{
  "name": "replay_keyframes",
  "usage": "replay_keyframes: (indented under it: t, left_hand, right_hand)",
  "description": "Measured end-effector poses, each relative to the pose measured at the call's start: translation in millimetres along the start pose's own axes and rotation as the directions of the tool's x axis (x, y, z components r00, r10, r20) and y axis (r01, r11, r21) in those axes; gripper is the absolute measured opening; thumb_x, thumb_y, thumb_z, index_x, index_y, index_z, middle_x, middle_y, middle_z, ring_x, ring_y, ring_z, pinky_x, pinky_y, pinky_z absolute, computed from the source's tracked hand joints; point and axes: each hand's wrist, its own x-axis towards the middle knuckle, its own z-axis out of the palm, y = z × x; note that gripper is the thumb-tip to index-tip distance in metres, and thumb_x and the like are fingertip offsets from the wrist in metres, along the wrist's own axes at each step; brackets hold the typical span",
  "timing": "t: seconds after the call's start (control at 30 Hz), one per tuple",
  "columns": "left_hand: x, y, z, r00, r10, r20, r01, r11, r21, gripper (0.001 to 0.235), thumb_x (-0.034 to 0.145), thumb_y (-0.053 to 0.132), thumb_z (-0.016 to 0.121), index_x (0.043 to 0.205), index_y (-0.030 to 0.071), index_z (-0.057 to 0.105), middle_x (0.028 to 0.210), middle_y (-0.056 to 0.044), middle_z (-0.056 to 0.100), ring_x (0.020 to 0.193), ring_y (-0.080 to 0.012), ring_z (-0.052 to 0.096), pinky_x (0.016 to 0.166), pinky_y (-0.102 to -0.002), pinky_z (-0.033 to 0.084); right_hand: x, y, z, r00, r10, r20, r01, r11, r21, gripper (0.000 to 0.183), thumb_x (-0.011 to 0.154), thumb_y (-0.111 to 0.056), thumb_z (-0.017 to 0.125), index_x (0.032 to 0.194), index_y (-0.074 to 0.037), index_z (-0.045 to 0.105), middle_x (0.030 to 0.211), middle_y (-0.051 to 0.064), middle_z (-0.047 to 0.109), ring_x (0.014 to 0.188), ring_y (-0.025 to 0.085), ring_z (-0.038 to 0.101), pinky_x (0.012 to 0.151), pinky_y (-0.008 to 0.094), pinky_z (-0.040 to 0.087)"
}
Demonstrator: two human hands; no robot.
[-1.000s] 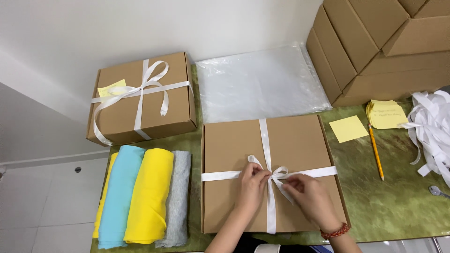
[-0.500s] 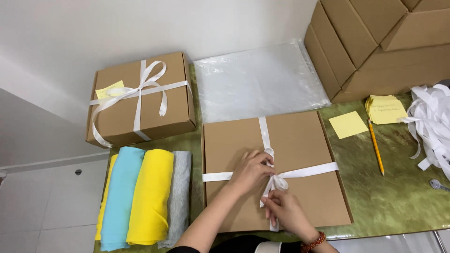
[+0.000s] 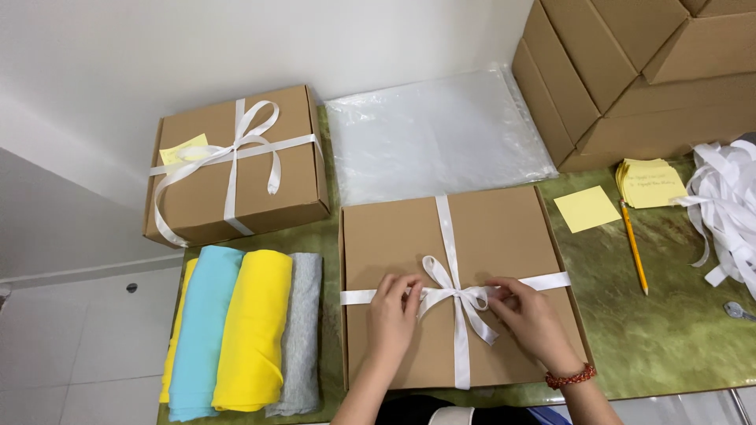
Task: The person wraps a folded black garment in bubble wrap and places it into a cardboard box. They then close the box, tie it with a white ribbon, and attach a yellow sticky note to the top.
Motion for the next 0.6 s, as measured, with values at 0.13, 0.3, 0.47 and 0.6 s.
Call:
replay_keyframes:
  t: [0.13,0.3,0.47,0.6]
  left_hand:
    - [20.1,5.5,-0.3,0.977,-0.168,0.133,0.175,0.984,-0.041,0.03,0.101,0.035,0.068,0.125,0.016,0.067,0.109,0.0,0.075,0.087,-0.0188,0.074,0.079,-0.037,0.058]
    - [31.4,13.8,25.2,0.905,-0.309,0.294,0.327,0.945,-0.014,0.06,0.092,0.048,0.075,0.139,0.019,0.051,0.102,0.003,0.082,0.091,-0.0207,0.078,0.076,-0.041,0.058]
    - [19.4,7.6,23.6,0.914,-0.311,0.26,0.347,0.932,-0.103,0.058,0.093,0.021,0.076,0.146,0.023,0.052,0.097,0.005,0.076,0.085,-0.0178,0.076,0.081,-0.037,0.057]
    - [17.4,-10.5,-0.3,0.928,-0.323,0.188,0.346,0.932,-0.106,0.063,0.094,0.034,0.076,0.149,0.02,0.049,0.105,0.007,0.078,0.078,-0.0146,0.076,0.075,-0.035,0.058]
  right_hand:
    - [-5.6,-7.2,-1.7,0.98,0.185,0.069,-0.196,0.956,0.221,0.029,0.101,-0.022,0.069,0.121,-0.006,0.082,0.087,0.01,0.079,0.069,0.017,0.067,0.06,0.031,0.056]
    - [-2.4,5.5,5.1,0.97,0.204,0.134,-0.233,0.94,0.248,0.031,0.091,-0.014,0.083,0.122,-0.007,0.083,0.082,0.007,0.073,0.067,0.015,0.061,0.052,0.033,0.055]
    - [-5.8,-8.5,4.2,0.964,0.265,0.005,-0.247,0.889,0.387,0.024,0.095,-0.009,0.078,0.117,0.001,0.08,0.091,0.016,0.083,0.065,0.022,0.068,0.052,0.037,0.058]
    - [4.5,12.3,-16.5,0.977,0.194,-0.086,-0.141,0.895,0.424,0.024,0.096,-0.011,0.075,0.115,0.003,0.08,0.082,0.017,0.081,0.053,0.022,0.065,0.049,0.032,0.055]
